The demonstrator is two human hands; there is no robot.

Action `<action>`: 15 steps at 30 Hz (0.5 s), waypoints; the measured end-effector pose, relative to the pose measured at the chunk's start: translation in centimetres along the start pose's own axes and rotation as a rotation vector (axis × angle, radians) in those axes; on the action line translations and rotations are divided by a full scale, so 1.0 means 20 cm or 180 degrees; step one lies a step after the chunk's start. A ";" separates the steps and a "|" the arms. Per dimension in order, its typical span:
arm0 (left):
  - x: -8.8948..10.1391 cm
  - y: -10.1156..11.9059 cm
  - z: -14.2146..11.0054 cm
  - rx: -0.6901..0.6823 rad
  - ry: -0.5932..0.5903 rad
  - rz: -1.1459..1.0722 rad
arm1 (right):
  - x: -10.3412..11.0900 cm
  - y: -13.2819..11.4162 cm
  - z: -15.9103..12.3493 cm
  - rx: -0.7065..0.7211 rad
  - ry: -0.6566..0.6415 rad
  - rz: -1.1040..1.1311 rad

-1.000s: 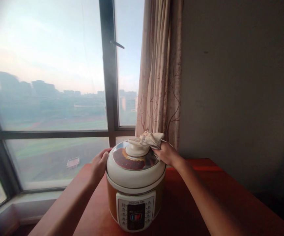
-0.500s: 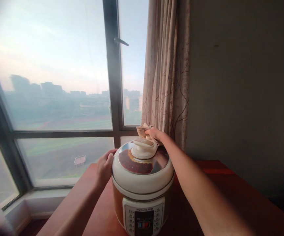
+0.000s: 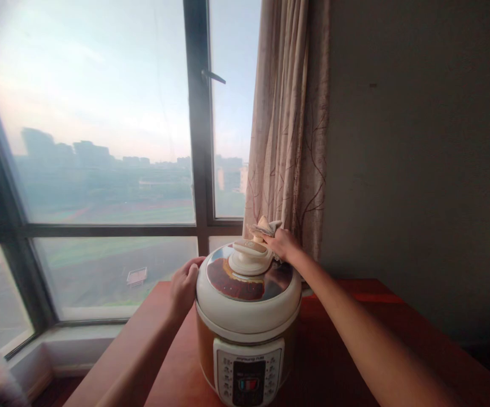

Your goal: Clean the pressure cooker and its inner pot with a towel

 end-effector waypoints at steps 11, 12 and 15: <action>-0.01 -0.01 0.00 0.0001 0.0091 -0.0076 | 0.09 -0.11 -0.25 0.0529 -0.0603 0.0621; -0.01 -0.02 0.00 0.0003 0.0086 -0.0066 | 0.08 -0.14 -0.24 0.0590 -0.0718 0.0662; -0.01 -0.02 0.00 -0.0008 0.0062 -0.0054 | 0.01 -0.24 -0.16 0.0737 -0.1018 0.0607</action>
Point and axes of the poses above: each hand's wrist, its own z-axis towards the middle knuckle, its own x-axis out of the back of the hand, y = z × x, the point moved 1 cm from there along z, towards the middle knuckle, and after that the axes turned 15 degrees about -x, right-handed, at the moved point
